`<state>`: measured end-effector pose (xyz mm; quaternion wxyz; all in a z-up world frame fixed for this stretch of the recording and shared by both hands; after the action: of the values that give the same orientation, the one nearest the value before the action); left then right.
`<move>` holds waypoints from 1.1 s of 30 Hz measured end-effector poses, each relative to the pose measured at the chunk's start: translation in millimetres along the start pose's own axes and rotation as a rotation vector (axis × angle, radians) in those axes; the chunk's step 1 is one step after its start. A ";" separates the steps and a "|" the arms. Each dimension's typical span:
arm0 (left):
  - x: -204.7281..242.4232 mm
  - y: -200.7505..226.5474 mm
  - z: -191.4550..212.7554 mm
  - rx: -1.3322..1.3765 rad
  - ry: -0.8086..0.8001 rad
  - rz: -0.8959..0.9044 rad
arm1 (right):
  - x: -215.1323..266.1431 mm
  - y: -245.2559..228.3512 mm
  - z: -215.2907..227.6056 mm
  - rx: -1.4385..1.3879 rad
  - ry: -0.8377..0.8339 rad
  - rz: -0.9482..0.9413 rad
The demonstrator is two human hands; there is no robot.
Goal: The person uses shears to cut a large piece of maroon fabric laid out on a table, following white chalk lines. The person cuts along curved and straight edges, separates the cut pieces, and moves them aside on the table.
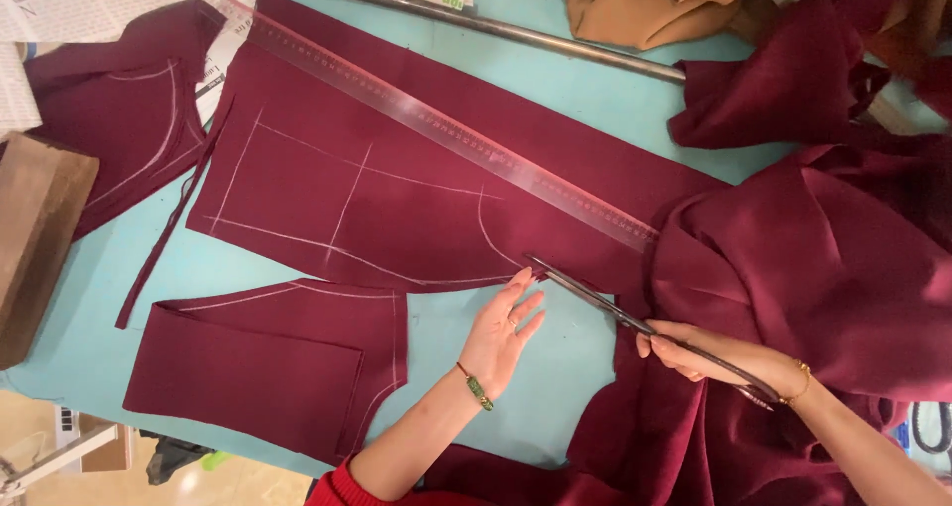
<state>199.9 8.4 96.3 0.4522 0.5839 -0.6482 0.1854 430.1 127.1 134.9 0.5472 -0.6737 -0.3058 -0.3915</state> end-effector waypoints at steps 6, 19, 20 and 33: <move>-1.6 0.9 0.0 -0.025 0.003 0.016 | -20.1 32.9 -0.5 -1.289 -0.266 -0.370; 1.4 7.7 -1.7 -0.040 0.007 0.038 | -32.5 50.4 30.0 0.435 0.278 -0.007; 0.0 7.1 -0.4 -0.027 0.012 0.044 | -31.4 47.7 29.5 0.440 0.271 0.001; 11.4 21.6 -4.8 -0.042 0.060 0.127 | -26.9 -7.7 8.5 0.387 0.228 -0.016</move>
<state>182.7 10.8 114.1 0.4708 0.5262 -0.6739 0.2176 411.6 137.5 114.8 0.6941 -0.5053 -0.3167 -0.4033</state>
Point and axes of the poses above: each hand's wrist, its own x-axis away from the middle knuckle, its own z-axis out of the back of the hand, y = z × x, the point moved 5 cm from there along -x, towards the middle knuckle, and after that the axes turned 6 degrees about -z, right-handed, at the moved point
